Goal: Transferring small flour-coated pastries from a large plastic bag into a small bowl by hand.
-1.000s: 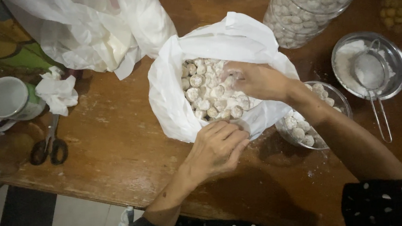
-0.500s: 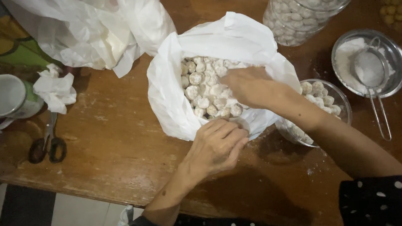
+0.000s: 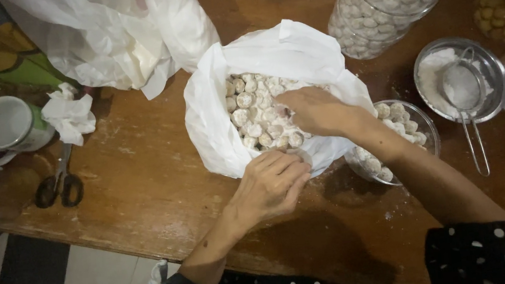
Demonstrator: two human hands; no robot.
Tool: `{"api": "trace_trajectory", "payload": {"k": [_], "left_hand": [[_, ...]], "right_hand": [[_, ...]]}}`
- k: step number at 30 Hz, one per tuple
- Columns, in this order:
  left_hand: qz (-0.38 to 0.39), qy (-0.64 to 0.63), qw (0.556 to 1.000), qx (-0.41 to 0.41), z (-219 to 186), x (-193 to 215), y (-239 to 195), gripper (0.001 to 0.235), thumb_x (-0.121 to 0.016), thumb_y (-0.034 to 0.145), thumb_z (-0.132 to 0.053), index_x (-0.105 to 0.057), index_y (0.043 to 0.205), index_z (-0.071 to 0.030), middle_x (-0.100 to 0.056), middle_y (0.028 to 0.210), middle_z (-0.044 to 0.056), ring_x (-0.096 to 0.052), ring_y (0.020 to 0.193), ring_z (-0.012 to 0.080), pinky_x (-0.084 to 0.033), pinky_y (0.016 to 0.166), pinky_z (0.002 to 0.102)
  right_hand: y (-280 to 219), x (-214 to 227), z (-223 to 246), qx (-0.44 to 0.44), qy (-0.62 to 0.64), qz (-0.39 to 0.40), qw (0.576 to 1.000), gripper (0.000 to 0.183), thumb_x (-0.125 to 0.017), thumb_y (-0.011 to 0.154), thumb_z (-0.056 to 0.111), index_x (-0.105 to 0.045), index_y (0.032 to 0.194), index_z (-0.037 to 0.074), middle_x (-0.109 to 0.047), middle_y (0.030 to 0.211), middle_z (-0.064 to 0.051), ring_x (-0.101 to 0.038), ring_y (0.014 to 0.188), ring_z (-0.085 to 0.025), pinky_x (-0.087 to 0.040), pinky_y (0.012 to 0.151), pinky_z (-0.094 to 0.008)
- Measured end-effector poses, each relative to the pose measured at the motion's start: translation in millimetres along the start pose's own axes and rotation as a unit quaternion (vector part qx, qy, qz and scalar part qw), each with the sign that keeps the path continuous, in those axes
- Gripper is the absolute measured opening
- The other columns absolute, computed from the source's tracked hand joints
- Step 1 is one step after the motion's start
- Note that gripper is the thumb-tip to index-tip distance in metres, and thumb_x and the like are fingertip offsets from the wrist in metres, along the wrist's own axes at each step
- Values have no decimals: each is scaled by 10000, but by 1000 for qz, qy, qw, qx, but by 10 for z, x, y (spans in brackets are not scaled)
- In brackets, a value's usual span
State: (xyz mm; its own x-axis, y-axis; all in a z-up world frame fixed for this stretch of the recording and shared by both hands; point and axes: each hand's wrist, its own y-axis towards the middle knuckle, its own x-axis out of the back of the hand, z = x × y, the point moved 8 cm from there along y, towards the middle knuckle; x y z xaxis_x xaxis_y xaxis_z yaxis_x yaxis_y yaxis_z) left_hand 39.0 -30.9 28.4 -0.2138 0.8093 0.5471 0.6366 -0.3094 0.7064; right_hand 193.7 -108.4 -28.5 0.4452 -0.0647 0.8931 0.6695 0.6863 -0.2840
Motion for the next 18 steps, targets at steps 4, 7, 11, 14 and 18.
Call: {"api": "trace_trajectory", "payload": {"k": [4,7,11,14,18], "left_hand": [[-7,-4,1000,-1,4,26,23,175,-596,996,-236,-697,928,-110,-671,869,66,-693,769,264,-576,729,400],[-15,-21,1000,4,-65,143,127,151,-619,981,-224,-708,944,-107,-695,891,78,-711,795,278,-583,737,405],[-34,-10,999,-29,321,-186,-221,221,-582,1002,-268,-725,969,-103,-719,889,108,-714,784,291,-594,753,408],[-74,24,996,-36,293,255,136,122,-672,883,-102,-747,977,-76,-732,921,121,-723,821,315,-608,850,462],[-108,73,991,-31,500,525,215,143,-726,827,-79,-766,965,-73,-732,902,110,-723,829,319,-599,867,464]], "right_hand": [[-4,22,35,8,9,6,1000,271,-558,826,96,-634,1086,108,-704,1044,-157,-685,1059,-414,-541,903,-547],[-71,121,101,-15,20,18,1000,271,-585,814,115,-654,1076,112,-703,1065,-149,-684,1082,-407,-532,931,-542],[-165,103,141,-36,23,28,999,383,-553,845,112,-653,1214,86,-699,1169,-188,-669,1143,-412,-499,998,-562],[-279,31,157,55,11,-59,997,473,-530,845,37,-642,1299,108,-734,1084,-199,-708,1036,-424,-573,894,-519],[-313,354,149,-104,180,38,978,539,-514,938,166,-515,1476,194,-721,1186,-227,-718,1016,-459,-551,905,-577]]}}
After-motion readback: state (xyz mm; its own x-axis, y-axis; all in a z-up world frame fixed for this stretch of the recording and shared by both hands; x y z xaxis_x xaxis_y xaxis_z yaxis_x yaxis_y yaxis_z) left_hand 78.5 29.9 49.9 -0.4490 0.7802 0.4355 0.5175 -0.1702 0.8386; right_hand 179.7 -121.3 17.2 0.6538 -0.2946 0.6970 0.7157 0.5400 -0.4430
